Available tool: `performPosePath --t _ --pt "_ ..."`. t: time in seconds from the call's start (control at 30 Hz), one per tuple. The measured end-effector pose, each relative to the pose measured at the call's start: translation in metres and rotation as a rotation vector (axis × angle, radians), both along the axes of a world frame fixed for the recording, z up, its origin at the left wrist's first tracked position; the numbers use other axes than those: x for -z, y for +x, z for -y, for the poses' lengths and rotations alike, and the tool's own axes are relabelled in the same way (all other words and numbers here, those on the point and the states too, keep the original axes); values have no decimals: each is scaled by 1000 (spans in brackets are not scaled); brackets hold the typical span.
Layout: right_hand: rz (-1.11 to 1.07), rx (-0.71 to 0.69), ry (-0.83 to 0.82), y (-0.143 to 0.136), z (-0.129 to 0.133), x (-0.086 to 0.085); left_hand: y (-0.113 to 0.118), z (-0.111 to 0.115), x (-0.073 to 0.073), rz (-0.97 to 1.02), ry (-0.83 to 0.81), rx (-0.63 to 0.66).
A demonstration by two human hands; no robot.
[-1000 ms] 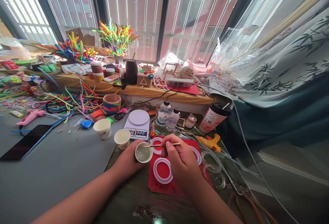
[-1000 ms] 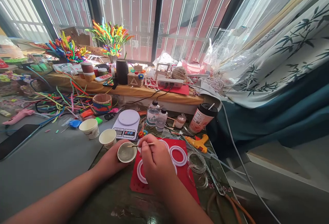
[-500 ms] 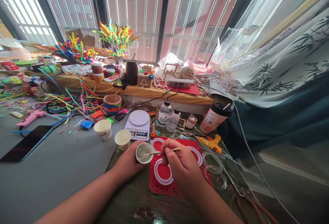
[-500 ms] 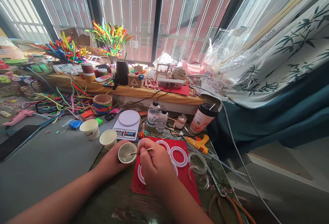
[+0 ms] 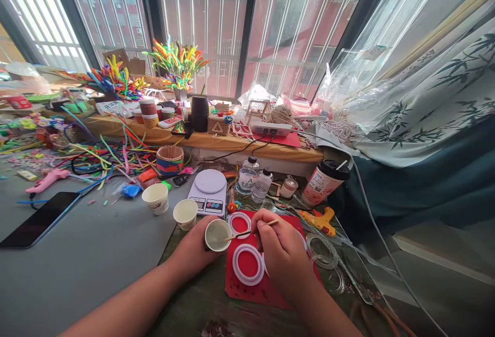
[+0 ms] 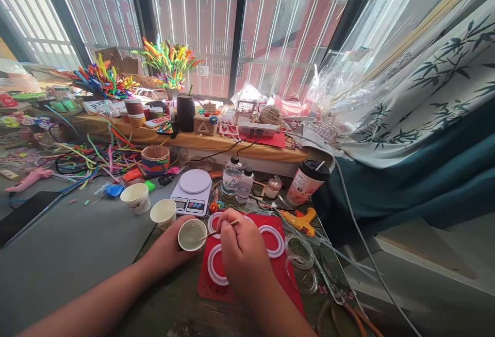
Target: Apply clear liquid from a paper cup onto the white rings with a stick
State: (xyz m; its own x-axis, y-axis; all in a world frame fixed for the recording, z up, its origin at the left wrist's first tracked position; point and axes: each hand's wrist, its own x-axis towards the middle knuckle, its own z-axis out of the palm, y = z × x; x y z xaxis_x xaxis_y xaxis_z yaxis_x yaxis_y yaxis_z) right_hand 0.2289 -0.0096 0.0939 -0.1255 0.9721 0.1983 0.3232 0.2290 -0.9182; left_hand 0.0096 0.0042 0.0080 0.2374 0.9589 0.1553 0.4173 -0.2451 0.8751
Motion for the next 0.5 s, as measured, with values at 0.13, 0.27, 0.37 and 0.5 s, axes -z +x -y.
performPosePath --t 0.13,0.27,0.37,0.5 --pt "-29 -43 -25 0 -1 -1 0 0 0 13 -1 6" --pt "-6 -52 -7 -1 0 -2 -1 -1 3 0 -9 0" --pt "-15 -86 -22 -1 0 -2 -2 -1 5 -7 -2 0" --pt "-19 -49 -18 1 -1 0 -2 -2 5 0 -9 -1"
